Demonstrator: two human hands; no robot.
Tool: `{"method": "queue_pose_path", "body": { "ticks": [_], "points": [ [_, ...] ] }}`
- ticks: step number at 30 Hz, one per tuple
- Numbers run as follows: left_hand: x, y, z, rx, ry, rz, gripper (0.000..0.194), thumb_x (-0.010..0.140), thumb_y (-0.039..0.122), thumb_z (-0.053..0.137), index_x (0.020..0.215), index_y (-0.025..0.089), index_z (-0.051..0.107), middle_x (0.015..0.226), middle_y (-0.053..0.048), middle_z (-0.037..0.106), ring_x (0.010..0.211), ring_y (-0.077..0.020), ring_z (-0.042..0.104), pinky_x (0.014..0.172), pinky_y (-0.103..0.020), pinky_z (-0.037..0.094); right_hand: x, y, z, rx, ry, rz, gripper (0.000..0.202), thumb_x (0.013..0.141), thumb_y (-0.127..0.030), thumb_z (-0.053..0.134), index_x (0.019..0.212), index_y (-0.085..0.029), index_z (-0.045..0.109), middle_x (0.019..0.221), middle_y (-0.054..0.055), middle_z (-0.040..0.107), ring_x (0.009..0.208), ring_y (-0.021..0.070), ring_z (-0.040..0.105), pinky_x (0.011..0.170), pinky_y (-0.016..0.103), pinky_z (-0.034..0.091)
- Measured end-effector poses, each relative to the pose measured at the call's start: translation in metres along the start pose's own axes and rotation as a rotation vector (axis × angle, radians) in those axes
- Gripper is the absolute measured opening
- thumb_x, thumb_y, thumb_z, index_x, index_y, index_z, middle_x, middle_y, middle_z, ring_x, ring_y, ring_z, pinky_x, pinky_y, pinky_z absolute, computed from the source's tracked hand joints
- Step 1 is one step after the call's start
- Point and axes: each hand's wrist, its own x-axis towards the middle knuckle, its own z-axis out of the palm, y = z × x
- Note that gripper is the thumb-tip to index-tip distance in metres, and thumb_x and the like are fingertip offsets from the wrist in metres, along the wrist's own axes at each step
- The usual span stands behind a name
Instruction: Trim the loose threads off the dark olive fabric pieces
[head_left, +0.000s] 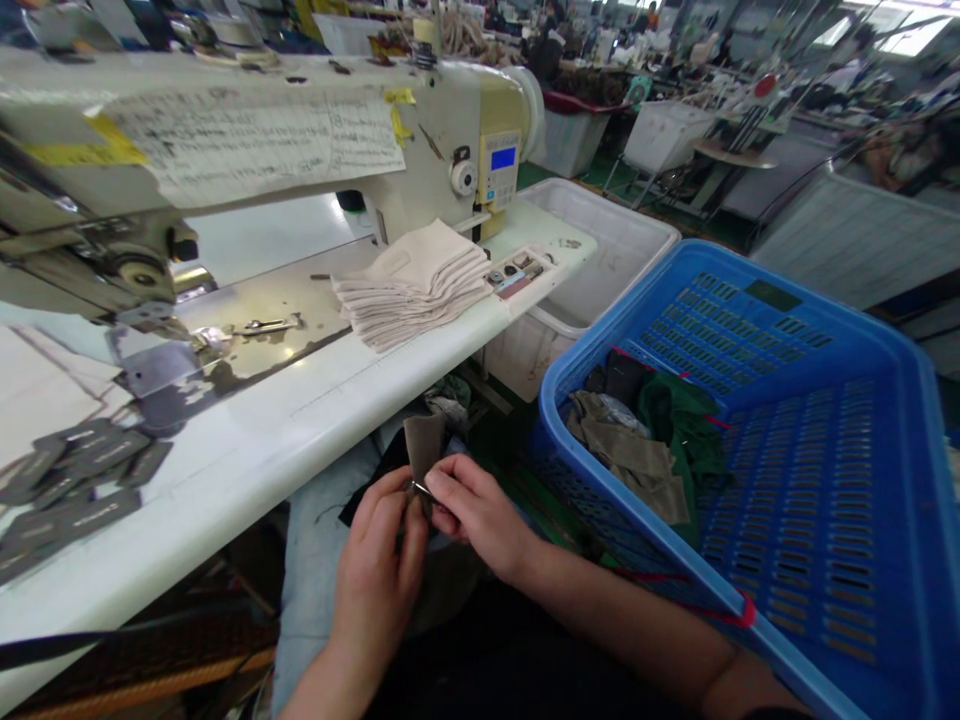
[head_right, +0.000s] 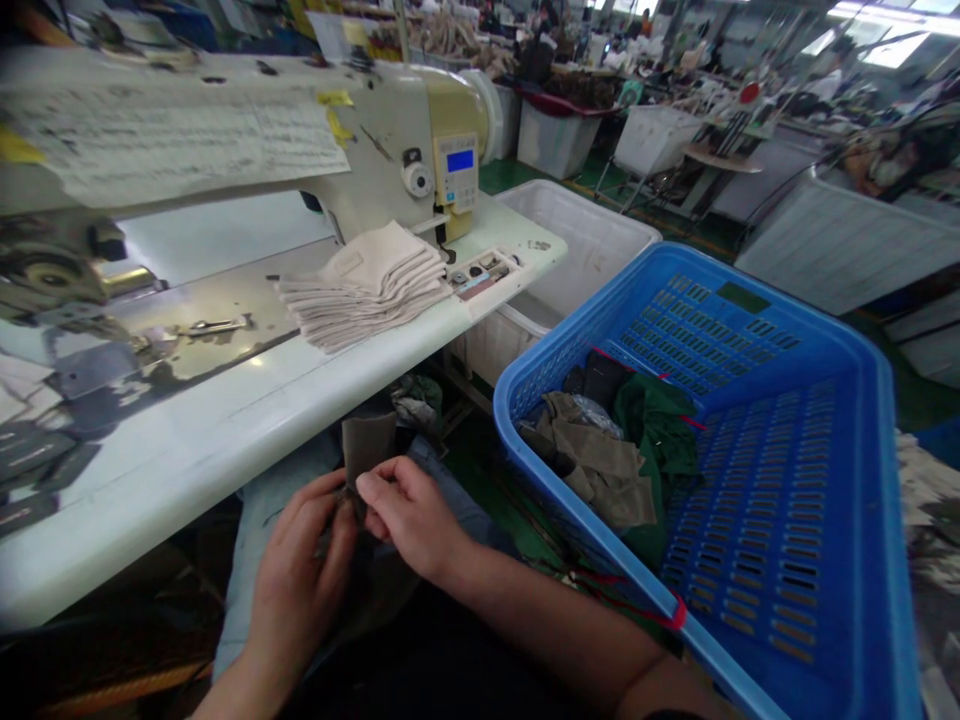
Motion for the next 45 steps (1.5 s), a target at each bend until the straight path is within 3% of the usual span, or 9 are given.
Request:
{"method": "queue_pose_path", "body": {
  "ticks": [9,16,23,27,30,32,35,41,45],
  "points": [
    [-0.004,0.0,-0.002,-0.036,-0.035,-0.064,0.015,0.097,0.024,0.048,0.092,0.021,0.062,0.109,-0.007,0.069,0.096,-0.0198,0.069,0.081,-0.031,0.058,0.002,0.0,-0.004,-0.053,0.005,0.023,0.043,0.077,-0.058,0.069,0.084,-0.021,0.049,0.048,-0.012,0.045,0.043,0.0074,0.036,0.046,0.024,0.025],
    [-0.002,-0.002,-0.006,0.041,-0.019,-0.021,0.013,0.097,0.02,0.049,0.094,0.02,0.062,0.111,-0.008,0.067,0.096,-0.0186,0.068,0.081,-0.029,0.057,0.001,-0.002,-0.002,-0.076,0.004,-0.005,0.046,0.081,-0.063,0.066,0.084,-0.021,0.049,0.052,-0.01,0.046,0.046,0.0078,0.038,0.048,0.025,0.028],
    [-0.005,0.002,-0.001,0.013,-0.089,0.037,0.014,0.096,0.02,0.049,0.099,0.022,0.062,0.111,-0.006,0.068,0.092,-0.0177,0.07,0.077,-0.026,0.057,0.002,-0.002,-0.005,-0.06,0.05,0.012,0.047,0.076,-0.06,0.074,0.078,-0.021,0.047,0.05,-0.012,0.041,0.044,0.007,0.034,0.045,0.023,0.024],
    [-0.003,0.002,-0.001,-0.039,-0.064,-0.073,0.015,0.097,0.023,0.048,0.095,0.022,0.062,0.104,-0.006,0.068,0.092,-0.0194,0.069,0.08,-0.03,0.057,0.007,-0.006,-0.014,-0.106,0.208,-0.059,0.044,0.082,-0.062,0.066,0.082,-0.02,0.052,0.054,-0.009,0.045,0.049,0.0086,0.038,0.048,0.024,0.029],
    [-0.003,0.001,-0.002,-0.058,-0.045,-0.134,0.015,0.096,0.025,0.049,0.094,0.022,0.064,0.099,-0.006,0.069,0.092,-0.0204,0.068,0.082,-0.032,0.057,0.01,-0.007,-0.02,-0.194,0.324,-0.086,0.043,0.076,-0.055,0.075,0.088,-0.017,0.059,0.071,-0.003,0.058,0.064,0.0117,0.051,0.06,0.025,0.042],
    [-0.003,0.002,-0.003,-0.095,-0.062,-0.149,0.015,0.095,0.025,0.051,0.092,0.022,0.065,0.096,-0.006,0.069,0.088,-0.0196,0.068,0.079,-0.031,0.056,0.01,-0.006,-0.021,-0.216,0.269,-0.063,0.043,0.071,-0.048,0.081,0.091,-0.016,0.062,0.081,0.0,0.062,0.072,0.0132,0.055,0.067,0.026,0.045],
    [0.0,0.006,-0.004,-0.177,-0.097,-0.216,0.016,0.091,0.029,0.055,0.081,0.022,0.065,0.09,-0.006,0.071,0.083,-0.0201,0.068,0.075,-0.031,0.056,0.007,-0.003,-0.017,-0.252,0.155,-0.087,0.032,0.074,-0.04,0.079,0.09,-0.017,0.063,0.077,-0.003,0.06,0.067,0.0121,0.053,0.064,0.026,0.044],
    [0.007,0.005,-0.01,-0.503,-0.286,-0.647,0.03,0.084,0.041,0.057,0.064,0.021,0.067,0.063,-0.003,0.07,0.064,-0.0217,0.067,0.061,-0.031,0.054,0.0,-0.001,-0.013,-0.669,0.079,-0.451,0.007,0.089,-0.026,0.063,0.084,-0.022,0.063,0.083,0.0,0.058,0.075,0.0145,0.053,0.07,0.027,0.042],
    [0.005,0.004,-0.008,-0.684,-0.217,-0.815,0.027,0.082,0.038,0.059,0.065,0.019,0.07,0.064,-0.004,0.071,0.058,-0.0195,0.065,0.058,-0.03,0.053,-0.002,-0.003,-0.01,-0.454,0.113,-0.36,0.014,0.087,-0.032,0.064,0.081,-0.022,0.057,0.076,-0.002,0.055,0.068,0.0134,0.051,0.065,0.026,0.041]
  ]
}}
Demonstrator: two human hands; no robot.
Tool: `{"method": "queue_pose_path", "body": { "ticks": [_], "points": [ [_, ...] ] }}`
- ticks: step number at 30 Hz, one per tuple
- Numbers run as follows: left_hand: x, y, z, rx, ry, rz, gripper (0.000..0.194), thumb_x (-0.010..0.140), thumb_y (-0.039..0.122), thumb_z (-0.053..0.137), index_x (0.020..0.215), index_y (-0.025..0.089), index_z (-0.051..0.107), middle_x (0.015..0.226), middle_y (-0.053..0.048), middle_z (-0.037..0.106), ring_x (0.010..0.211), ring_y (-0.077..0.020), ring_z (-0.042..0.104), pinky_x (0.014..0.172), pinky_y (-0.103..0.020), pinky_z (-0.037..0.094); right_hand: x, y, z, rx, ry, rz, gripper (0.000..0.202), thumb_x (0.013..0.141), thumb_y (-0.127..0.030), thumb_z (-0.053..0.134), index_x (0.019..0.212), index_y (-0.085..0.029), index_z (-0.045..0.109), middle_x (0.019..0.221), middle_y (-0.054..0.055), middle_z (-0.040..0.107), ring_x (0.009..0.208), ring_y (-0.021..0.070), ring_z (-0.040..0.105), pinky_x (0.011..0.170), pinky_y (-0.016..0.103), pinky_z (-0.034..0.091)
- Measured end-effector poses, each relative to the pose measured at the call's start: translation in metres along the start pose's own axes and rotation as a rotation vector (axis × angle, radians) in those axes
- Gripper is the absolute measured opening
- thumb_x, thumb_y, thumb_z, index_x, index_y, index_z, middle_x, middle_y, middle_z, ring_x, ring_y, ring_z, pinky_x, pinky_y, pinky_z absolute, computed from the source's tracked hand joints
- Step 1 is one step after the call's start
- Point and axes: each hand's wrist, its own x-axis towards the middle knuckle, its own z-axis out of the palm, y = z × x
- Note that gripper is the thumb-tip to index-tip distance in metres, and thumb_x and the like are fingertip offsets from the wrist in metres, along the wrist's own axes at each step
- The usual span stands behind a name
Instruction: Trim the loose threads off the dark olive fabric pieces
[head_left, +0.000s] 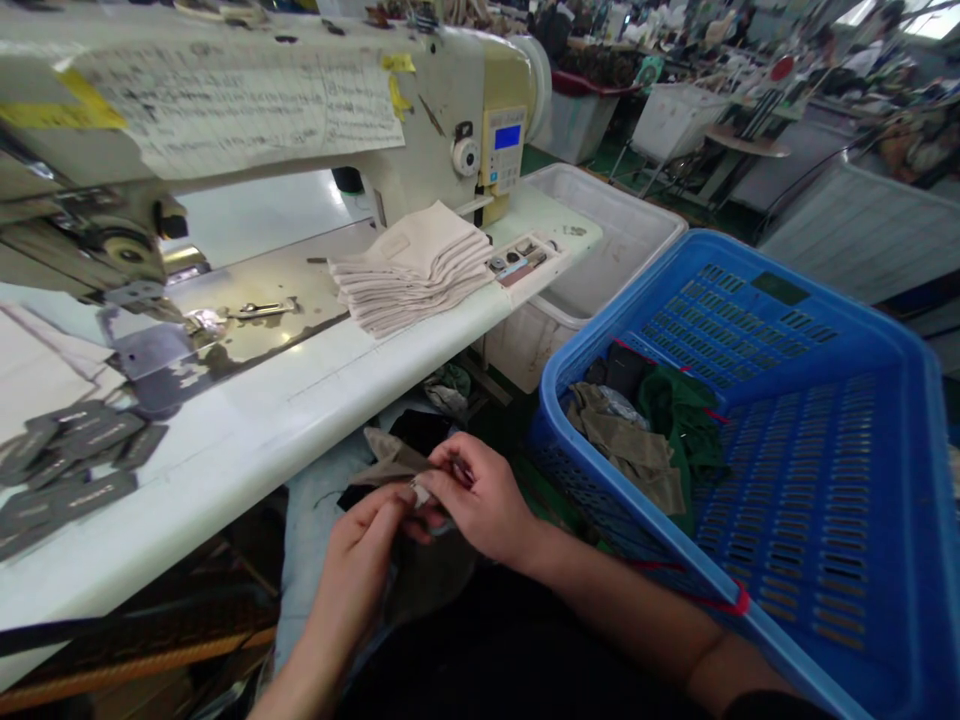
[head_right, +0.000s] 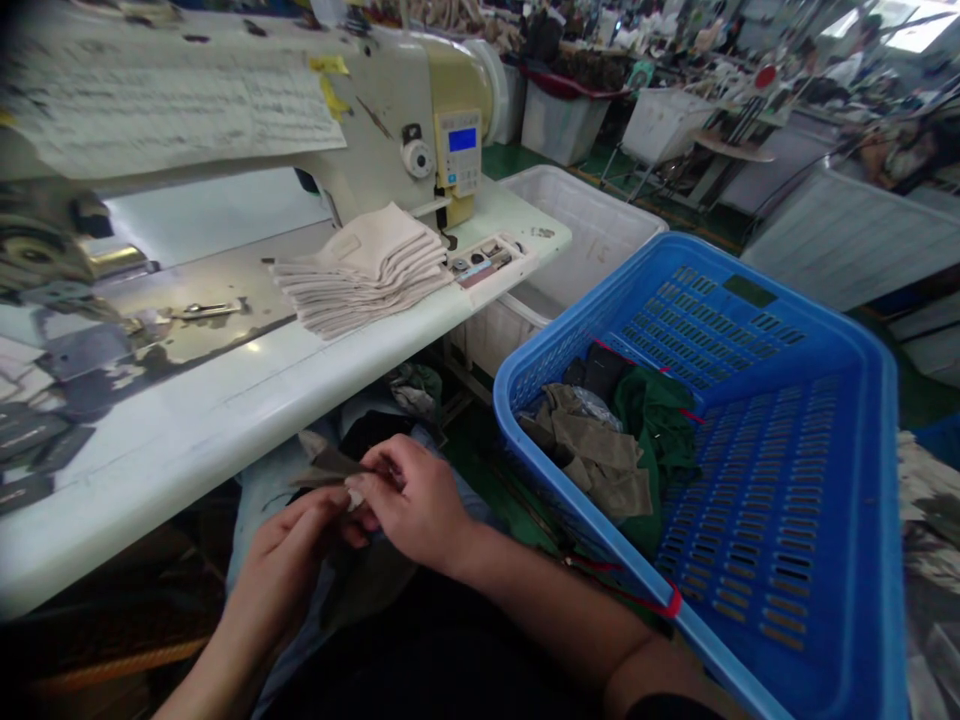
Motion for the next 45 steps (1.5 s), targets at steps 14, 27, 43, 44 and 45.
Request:
{"method": "queue_pose_path", "body": {
  "ticks": [14,27,43,44,45],
  "points": [
    [-0.002,-0.005,0.002,0.145,0.086,0.176,0.03,0.089,0.042,0.055,0.083,0.018,0.073,0.078,-0.005,0.073,0.065,-0.0183,0.064,0.059,-0.029,0.055,0.01,0.028,0.013,0.045,0.074,0.199,0.023,0.079,-0.034,0.072,0.091,-0.02,0.057,0.068,-0.007,0.049,0.062,0.0112,0.048,0.061,0.025,0.041],
    [0.004,-0.006,-0.009,0.558,0.197,0.612,0.019,0.096,0.025,0.047,0.089,0.021,0.065,0.1,-0.007,0.064,0.094,-0.0204,0.064,0.084,-0.033,0.054,-0.008,-0.009,-0.005,-0.155,-0.227,0.029,0.017,0.103,-0.032,0.043,0.115,-0.022,0.051,0.08,-0.001,0.06,0.074,0.0159,0.059,0.073,0.03,0.044],
    [0.002,-0.007,-0.007,0.768,0.209,0.783,0.015,0.099,0.018,0.045,0.096,0.019,0.06,0.104,-0.006,0.06,0.094,-0.0172,0.062,0.084,-0.027,0.054,-0.007,-0.017,-0.008,-0.196,-0.306,0.062,0.012,0.103,-0.026,0.043,0.109,-0.021,0.052,0.071,-0.004,0.058,0.07,0.0139,0.06,0.073,0.026,0.045],
    [0.002,-0.007,-0.006,0.774,0.208,0.787,0.015,0.099,0.018,0.045,0.096,0.018,0.06,0.103,-0.006,0.06,0.094,-0.0172,0.062,0.084,-0.027,0.054,-0.007,-0.017,-0.008,-0.236,-0.302,0.069,0.012,0.103,-0.025,0.043,0.11,-0.021,0.052,0.072,-0.004,0.058,0.07,0.0142,0.06,0.072,0.026,0.045],
    [0.002,-0.007,-0.006,0.779,0.206,0.787,0.015,0.099,0.018,0.045,0.095,0.018,0.06,0.103,-0.006,0.06,0.093,-0.0171,0.062,0.083,-0.027,0.054,-0.007,-0.017,-0.007,-0.274,-0.296,0.078,0.013,0.103,-0.025,0.043,0.111,-0.021,0.053,0.073,-0.004,0.058,0.07,0.0144,0.06,0.07,0.026,0.044]
  ]
}}
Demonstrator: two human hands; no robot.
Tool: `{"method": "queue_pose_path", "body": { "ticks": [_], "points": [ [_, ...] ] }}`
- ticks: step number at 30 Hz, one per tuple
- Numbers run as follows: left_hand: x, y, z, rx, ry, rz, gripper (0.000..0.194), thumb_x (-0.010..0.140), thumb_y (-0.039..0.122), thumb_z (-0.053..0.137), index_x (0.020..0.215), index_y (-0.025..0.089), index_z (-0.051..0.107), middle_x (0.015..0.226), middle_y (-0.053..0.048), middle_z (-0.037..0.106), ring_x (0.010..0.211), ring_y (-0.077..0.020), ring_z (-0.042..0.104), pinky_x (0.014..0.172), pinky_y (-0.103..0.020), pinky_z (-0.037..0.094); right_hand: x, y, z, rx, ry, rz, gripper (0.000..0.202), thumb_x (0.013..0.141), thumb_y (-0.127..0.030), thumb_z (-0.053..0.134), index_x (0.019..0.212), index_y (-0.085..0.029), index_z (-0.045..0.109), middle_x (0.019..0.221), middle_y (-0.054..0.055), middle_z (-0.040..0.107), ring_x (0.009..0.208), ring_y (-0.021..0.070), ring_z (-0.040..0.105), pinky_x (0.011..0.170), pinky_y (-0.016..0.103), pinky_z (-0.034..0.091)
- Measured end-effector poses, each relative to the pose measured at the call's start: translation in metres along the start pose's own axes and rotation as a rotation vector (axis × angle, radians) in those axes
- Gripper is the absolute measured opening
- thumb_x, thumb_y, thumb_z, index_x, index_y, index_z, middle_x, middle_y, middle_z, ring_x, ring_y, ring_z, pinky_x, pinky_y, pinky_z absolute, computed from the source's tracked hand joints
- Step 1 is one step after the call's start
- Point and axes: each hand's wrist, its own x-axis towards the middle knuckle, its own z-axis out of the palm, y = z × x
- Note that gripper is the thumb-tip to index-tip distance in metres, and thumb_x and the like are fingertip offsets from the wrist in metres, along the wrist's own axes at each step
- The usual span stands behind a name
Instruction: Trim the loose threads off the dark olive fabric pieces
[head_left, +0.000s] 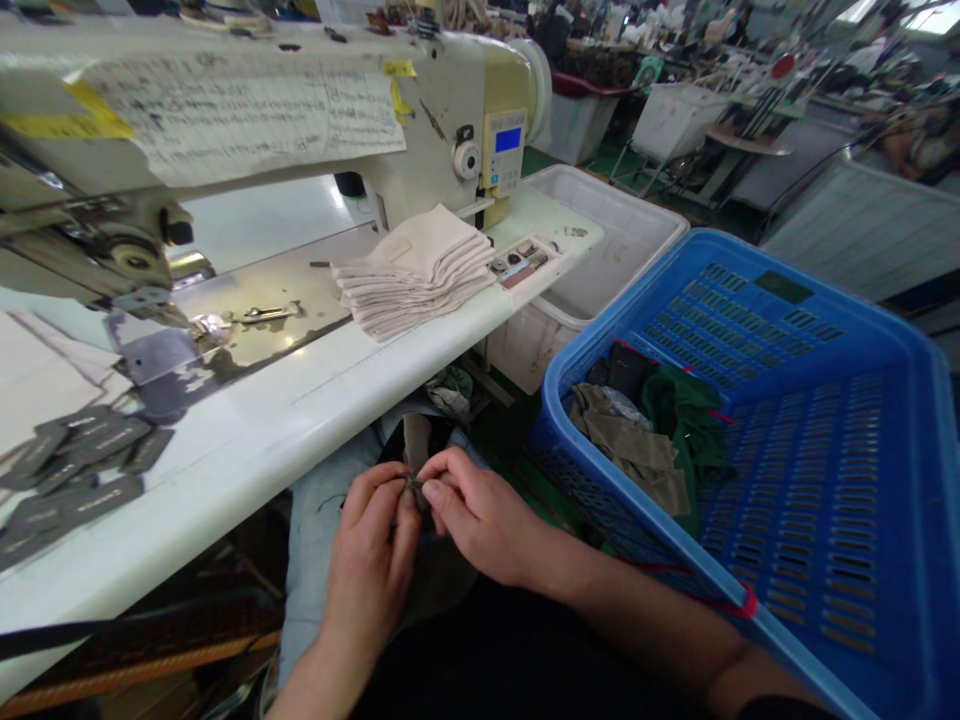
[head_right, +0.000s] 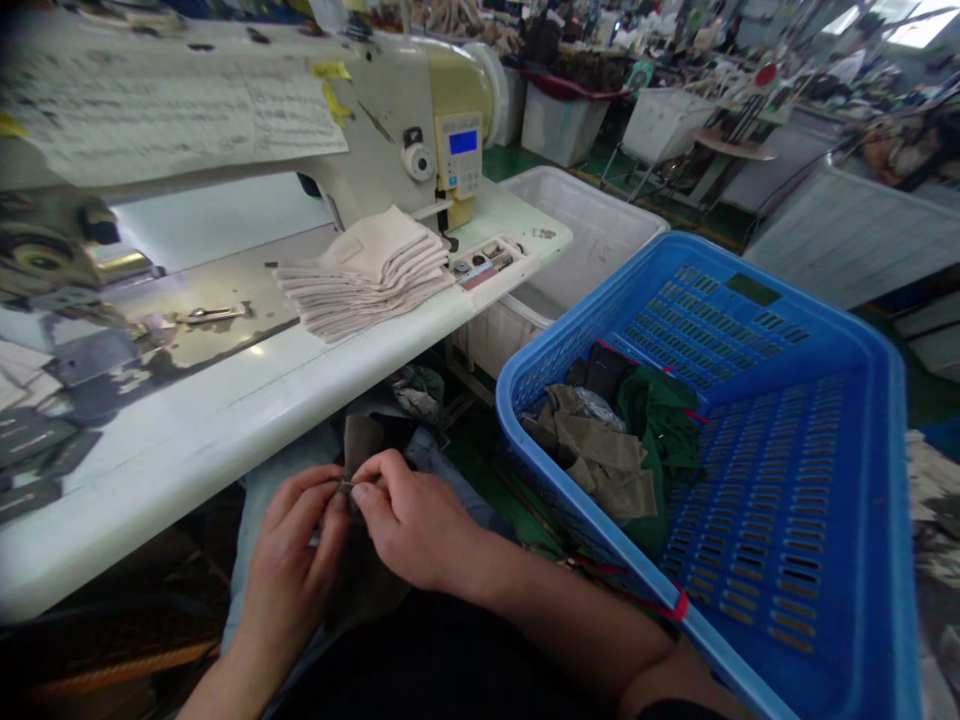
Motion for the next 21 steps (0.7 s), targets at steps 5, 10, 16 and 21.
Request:
{"method": "queue_pose_path", "body": {
  "ticks": [5,10,16,21],
  "points": [
    [-0.001,0.0,-0.001,0.021,-0.01,0.006,0.016,0.099,0.017,0.044,0.097,0.017,0.06,0.102,-0.006,0.06,0.093,-0.0173,0.063,0.084,-0.027,0.054,0.0,0.001,0.0,-0.055,0.018,0.038,0.015,0.103,-0.026,0.041,0.111,-0.021,0.054,0.074,-0.003,0.058,0.069,0.0152,0.059,0.068,0.027,0.043],
    [-0.002,0.0,0.0,0.037,0.0,0.008,0.016,0.099,0.019,0.045,0.098,0.017,0.06,0.104,-0.008,0.061,0.093,-0.018,0.063,0.083,-0.027,0.054,-0.004,-0.009,-0.006,0.001,0.042,-0.001,0.015,0.103,-0.026,0.041,0.11,-0.02,0.052,0.073,-0.003,0.057,0.069,0.0147,0.058,0.072,0.027,0.045],
    [0.0,0.004,0.0,-0.01,0.002,-0.008,0.016,0.098,0.019,0.045,0.096,0.018,0.062,0.101,-0.007,0.062,0.091,-0.0182,0.064,0.081,-0.028,0.055,-0.005,-0.01,-0.003,-0.041,-0.025,0.046,0.016,0.104,-0.026,0.041,0.112,-0.021,0.054,0.073,-0.003,0.056,0.069,0.015,0.059,0.068,0.027,0.043],
    [-0.002,0.005,0.0,-0.041,-0.005,-0.006,0.016,0.097,0.018,0.045,0.096,0.018,0.061,0.102,-0.006,0.063,0.093,-0.0178,0.064,0.082,-0.028,0.055,-0.001,-0.003,-0.001,-0.018,-0.018,0.067,0.016,0.104,-0.027,0.041,0.112,-0.022,0.053,0.072,-0.003,0.056,0.069,0.0148,0.058,0.068,0.027,0.043]
  ]
}}
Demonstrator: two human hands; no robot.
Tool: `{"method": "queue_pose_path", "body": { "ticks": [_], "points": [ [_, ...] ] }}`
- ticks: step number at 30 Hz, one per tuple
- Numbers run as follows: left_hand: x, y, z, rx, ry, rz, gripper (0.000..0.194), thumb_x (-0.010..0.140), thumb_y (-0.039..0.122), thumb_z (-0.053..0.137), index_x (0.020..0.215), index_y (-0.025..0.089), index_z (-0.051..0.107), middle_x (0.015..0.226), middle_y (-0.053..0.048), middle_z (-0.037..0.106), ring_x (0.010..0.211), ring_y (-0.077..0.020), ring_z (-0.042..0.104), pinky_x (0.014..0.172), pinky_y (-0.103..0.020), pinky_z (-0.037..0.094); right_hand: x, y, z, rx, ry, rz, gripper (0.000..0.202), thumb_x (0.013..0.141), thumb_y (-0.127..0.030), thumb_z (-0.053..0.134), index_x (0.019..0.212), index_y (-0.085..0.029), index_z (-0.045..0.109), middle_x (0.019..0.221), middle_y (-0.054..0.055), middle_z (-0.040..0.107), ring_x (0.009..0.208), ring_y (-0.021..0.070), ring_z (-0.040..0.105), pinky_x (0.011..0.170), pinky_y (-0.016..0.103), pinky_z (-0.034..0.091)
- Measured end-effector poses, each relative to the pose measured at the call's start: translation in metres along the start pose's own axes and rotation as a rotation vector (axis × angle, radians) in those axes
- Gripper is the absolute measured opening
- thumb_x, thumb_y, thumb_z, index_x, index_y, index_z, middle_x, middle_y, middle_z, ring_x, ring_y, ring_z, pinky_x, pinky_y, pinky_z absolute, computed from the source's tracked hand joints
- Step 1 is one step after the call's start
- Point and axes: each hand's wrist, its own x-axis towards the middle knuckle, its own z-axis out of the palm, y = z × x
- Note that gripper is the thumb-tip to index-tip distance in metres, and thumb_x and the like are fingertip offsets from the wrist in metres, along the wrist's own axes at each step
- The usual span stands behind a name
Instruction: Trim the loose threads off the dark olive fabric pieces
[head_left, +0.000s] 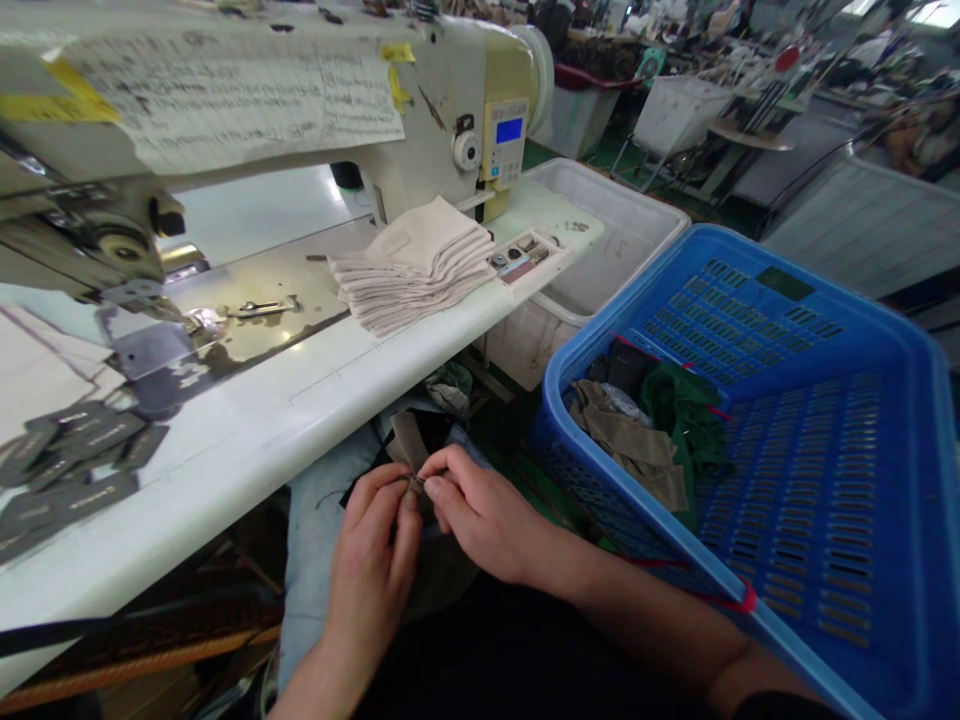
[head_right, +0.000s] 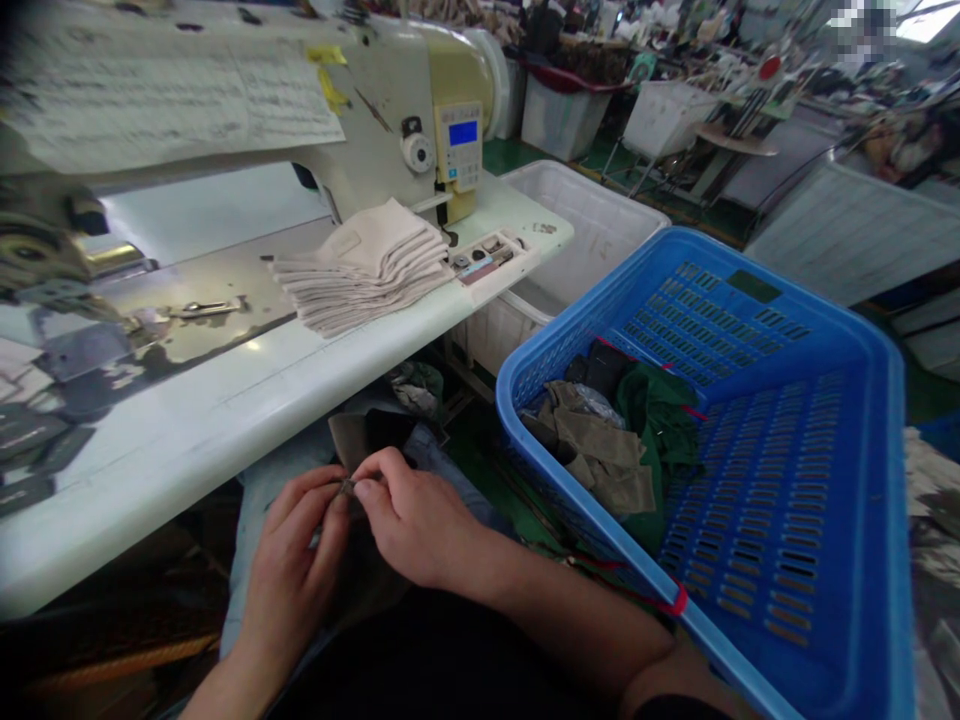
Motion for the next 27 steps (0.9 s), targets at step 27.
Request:
{"method": "queue_pose_path", "body": {
  "ticks": [27],
  "points": [
    [-0.005,0.005,0.003,-0.047,-0.02,-0.077,0.017,0.097,0.02,0.046,0.096,0.02,0.063,0.104,-0.007,0.065,0.094,-0.0189,0.066,0.083,-0.031,0.056,0.007,0.016,0.014,0.207,0.172,0.068,0.009,0.093,-0.028,0.06,0.094,-0.02,0.055,0.067,-0.006,0.055,0.062,0.0108,0.053,0.058,0.022,0.039]
  ]
}}
